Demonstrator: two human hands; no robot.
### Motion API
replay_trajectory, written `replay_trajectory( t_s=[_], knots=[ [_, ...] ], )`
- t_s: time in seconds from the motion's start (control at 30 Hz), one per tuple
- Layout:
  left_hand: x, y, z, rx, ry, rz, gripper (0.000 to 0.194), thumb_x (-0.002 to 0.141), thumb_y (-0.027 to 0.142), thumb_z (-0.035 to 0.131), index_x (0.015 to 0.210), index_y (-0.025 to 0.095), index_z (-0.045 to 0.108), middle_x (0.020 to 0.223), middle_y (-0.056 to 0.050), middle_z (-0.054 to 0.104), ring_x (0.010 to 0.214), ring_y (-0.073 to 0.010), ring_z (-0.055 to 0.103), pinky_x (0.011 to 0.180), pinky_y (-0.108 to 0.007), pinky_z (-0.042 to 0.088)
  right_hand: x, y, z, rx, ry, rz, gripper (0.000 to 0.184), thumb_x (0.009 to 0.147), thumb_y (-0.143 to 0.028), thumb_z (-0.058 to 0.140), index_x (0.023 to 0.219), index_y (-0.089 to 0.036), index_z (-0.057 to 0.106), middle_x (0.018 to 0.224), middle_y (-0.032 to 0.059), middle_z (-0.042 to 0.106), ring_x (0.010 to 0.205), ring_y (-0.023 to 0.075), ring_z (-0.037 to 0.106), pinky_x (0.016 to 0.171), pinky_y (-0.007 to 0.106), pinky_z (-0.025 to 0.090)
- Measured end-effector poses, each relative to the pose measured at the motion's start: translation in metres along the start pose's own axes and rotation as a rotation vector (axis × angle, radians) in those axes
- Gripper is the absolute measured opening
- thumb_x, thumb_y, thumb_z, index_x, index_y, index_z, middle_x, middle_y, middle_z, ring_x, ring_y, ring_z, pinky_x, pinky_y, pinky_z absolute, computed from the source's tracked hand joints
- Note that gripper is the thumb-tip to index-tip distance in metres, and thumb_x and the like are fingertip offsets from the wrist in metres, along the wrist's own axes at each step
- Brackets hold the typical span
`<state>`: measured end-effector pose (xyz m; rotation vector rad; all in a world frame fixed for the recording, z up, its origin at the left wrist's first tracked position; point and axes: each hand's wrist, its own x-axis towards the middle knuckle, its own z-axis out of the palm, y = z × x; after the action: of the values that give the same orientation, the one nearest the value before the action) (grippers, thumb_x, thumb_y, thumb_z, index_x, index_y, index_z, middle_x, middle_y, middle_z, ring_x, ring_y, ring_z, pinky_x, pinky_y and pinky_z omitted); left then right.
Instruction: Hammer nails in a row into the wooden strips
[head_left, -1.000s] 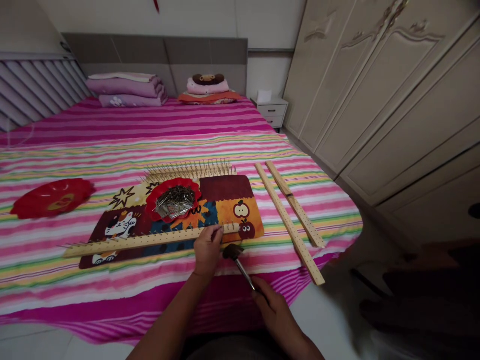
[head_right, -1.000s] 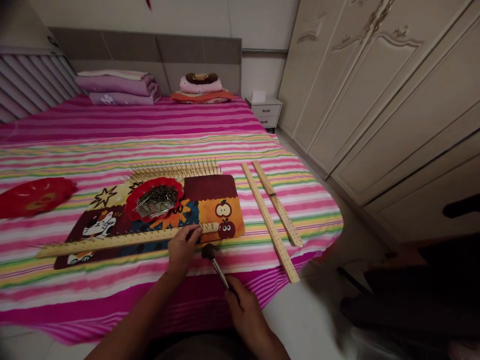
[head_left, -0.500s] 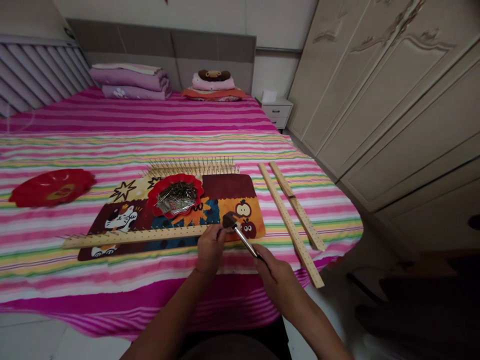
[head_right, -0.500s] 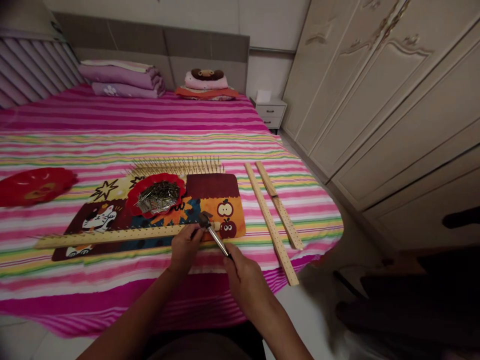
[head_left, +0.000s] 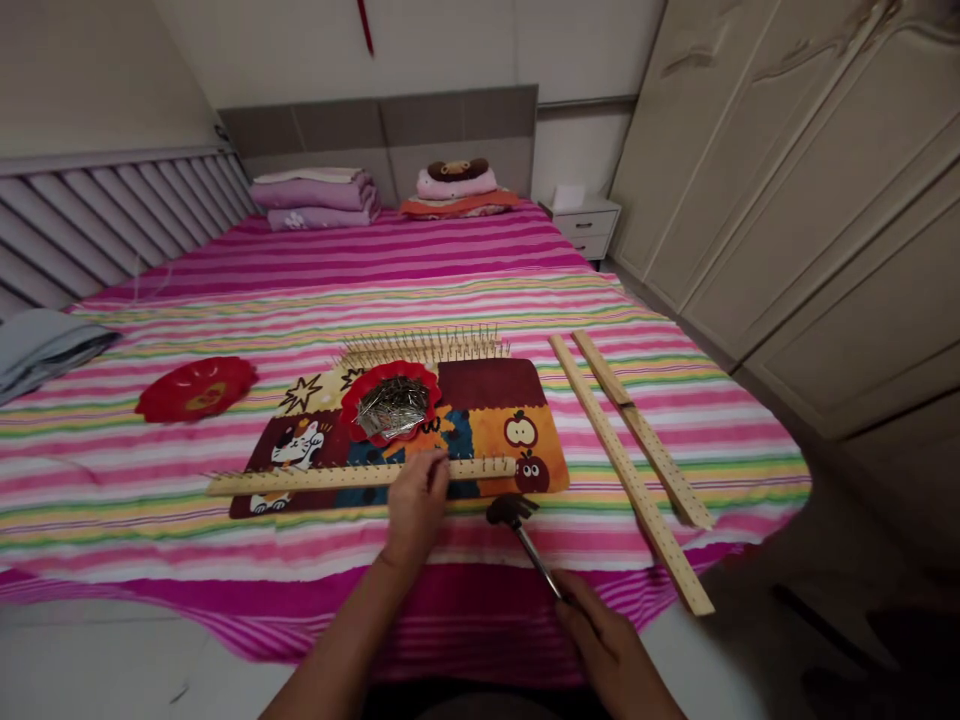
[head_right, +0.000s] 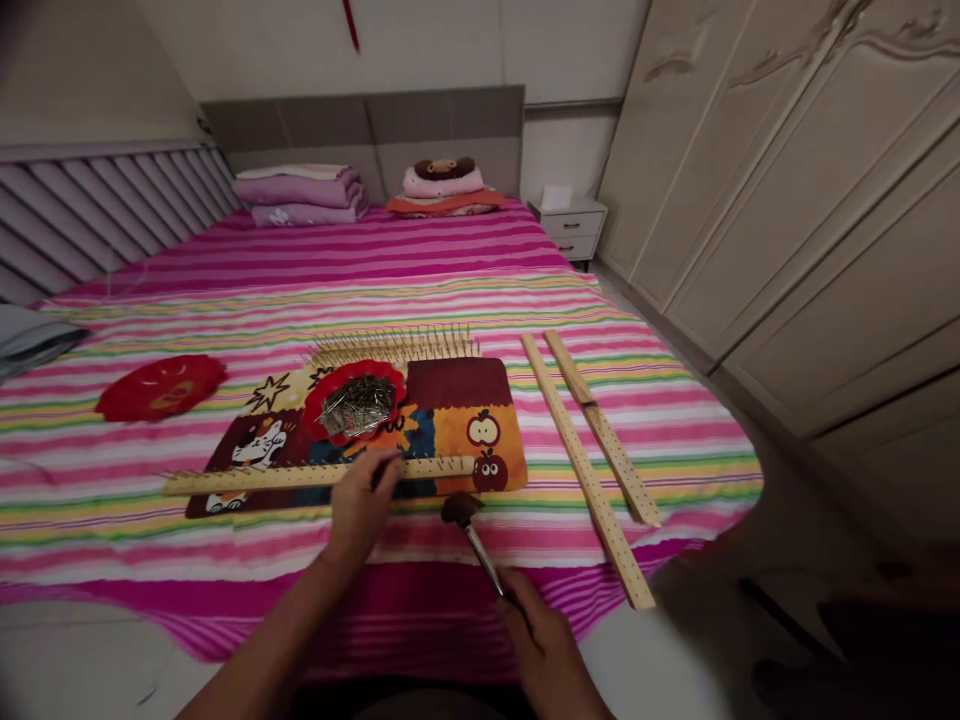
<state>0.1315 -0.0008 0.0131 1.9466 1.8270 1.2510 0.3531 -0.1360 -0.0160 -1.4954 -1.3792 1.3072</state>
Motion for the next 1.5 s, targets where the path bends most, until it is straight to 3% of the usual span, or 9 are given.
replay_trajectory(
  t_s=[0.1,0.17,0.43,0.6,0.8,0.93,1.1,1.33,1.5],
  knots=[
    [0.034,-0.018,-0.026,0.219,0.001,-0.040,0.017,0.078,0.026,0.052,0.085,0.020,0.066,0.085,-0.006,0.068,0.080,-0.0185,0.061,0.075,-0.028,0.046,0.008,0.019,0.014,0.027,-0.032,0.009,0.036,0.087,-0.037,0.046,0.116,-0.022,0.062,0.106,0.0062,0.071,0.103,0.0236,0.062,0.086,0.031,0.050],
    [0.059,-0.030,-0.035,0.388,-0.099,-0.072,0.018,0.075,0.023,0.053,0.083,0.021,0.068,0.088,-0.007,0.068,0.083,-0.0209,0.061,0.074,-0.029,0.045,0.013,0.026,0.019,0.021,-0.040,-0.001,0.035,0.087,-0.036,0.046,0.114,-0.022,0.063,0.105,0.0068,0.071,0.099,0.0237,0.064,0.085,0.032,0.049],
    [0.118,-0.050,-0.030,0.649,-0.571,-0.296,0.013,0.063,0.021,0.057,0.065,0.020,0.070,0.075,-0.011,0.070,0.075,-0.0254,0.063,0.066,-0.030,0.043,0.017,0.027,0.018,0.006,-0.060,0.001,0.036,0.087,-0.031,0.046,0.119,-0.022,0.061,0.108,0.0064,0.070,0.100,0.0235,0.063,0.088,0.032,0.046],
    [0.126,-0.051,-0.030,0.625,-0.614,-0.285,0.006,0.055,0.017,0.062,0.053,0.021,0.065,0.061,-0.008,0.066,0.067,-0.0233,0.062,0.064,-0.028,0.041,0.017,0.030,0.021,0.013,-0.064,-0.002,0.037,0.088,-0.031,0.045,0.121,-0.021,0.059,0.109,0.0066,0.070,0.101,0.0227,0.063,0.088,0.032,0.046],
    [0.121,-0.055,-0.042,0.545,-0.569,-0.221,0.007,0.061,0.018,0.058,0.055,0.021,0.060,0.063,-0.004,0.065,0.066,-0.0189,0.059,0.062,-0.026,0.039,0.016,0.028,0.021,0.019,-0.086,-0.017,0.036,0.089,-0.031,0.045,0.121,-0.021,0.058,0.111,0.0079,0.069,0.100,0.0227,0.063,0.088,0.033,0.046],
    [0.116,-0.059,-0.054,0.224,-0.460,-0.287,0.011,0.065,0.030,0.059,0.061,0.019,0.058,0.059,0.000,0.060,0.057,-0.0139,0.054,0.058,-0.024,0.039,0.016,0.028,0.021,0.014,-0.074,-0.031,0.033,0.089,-0.034,0.045,0.115,-0.022,0.061,0.110,0.0073,0.070,0.101,0.0230,0.063,0.089,0.032,0.046],
    [0.104,-0.044,-0.068,-0.482,-0.342,-0.523,0.042,0.043,0.038,0.078,0.074,0.015,0.062,0.060,0.001,0.061,0.053,-0.0106,0.053,0.053,-0.023,0.041,0.015,0.027,0.022,0.021,-0.061,-0.041,0.034,0.088,-0.036,0.046,0.114,-0.022,0.062,0.108,0.0078,0.071,0.101,0.0246,0.063,0.088,0.035,0.047],
    [0.077,-0.015,-0.079,-0.783,-0.327,-0.619,0.041,0.047,0.027,0.081,0.081,0.014,0.062,0.066,-0.002,0.066,0.057,-0.0105,0.059,0.049,-0.020,0.043,0.013,0.025,0.022,0.015,-0.082,-0.045,0.033,0.089,-0.033,0.043,0.116,-0.021,0.059,0.110,0.0079,0.070,0.100,0.0234,0.064,0.086,0.033,0.048],
    [0.065,-0.005,-0.077,-0.793,-0.386,-0.702,0.040,0.047,0.025,0.081,0.083,0.014,0.066,0.068,-0.003,0.066,0.060,-0.0100,0.059,0.053,-0.020,0.046,0.012,0.023,0.023,-0.021,-0.077,-0.044,0.033,0.089,-0.033,0.043,0.116,-0.021,0.058,0.104,0.0076,0.072,0.097,0.0236,0.065,0.084,0.033,0.048]
  ],
)
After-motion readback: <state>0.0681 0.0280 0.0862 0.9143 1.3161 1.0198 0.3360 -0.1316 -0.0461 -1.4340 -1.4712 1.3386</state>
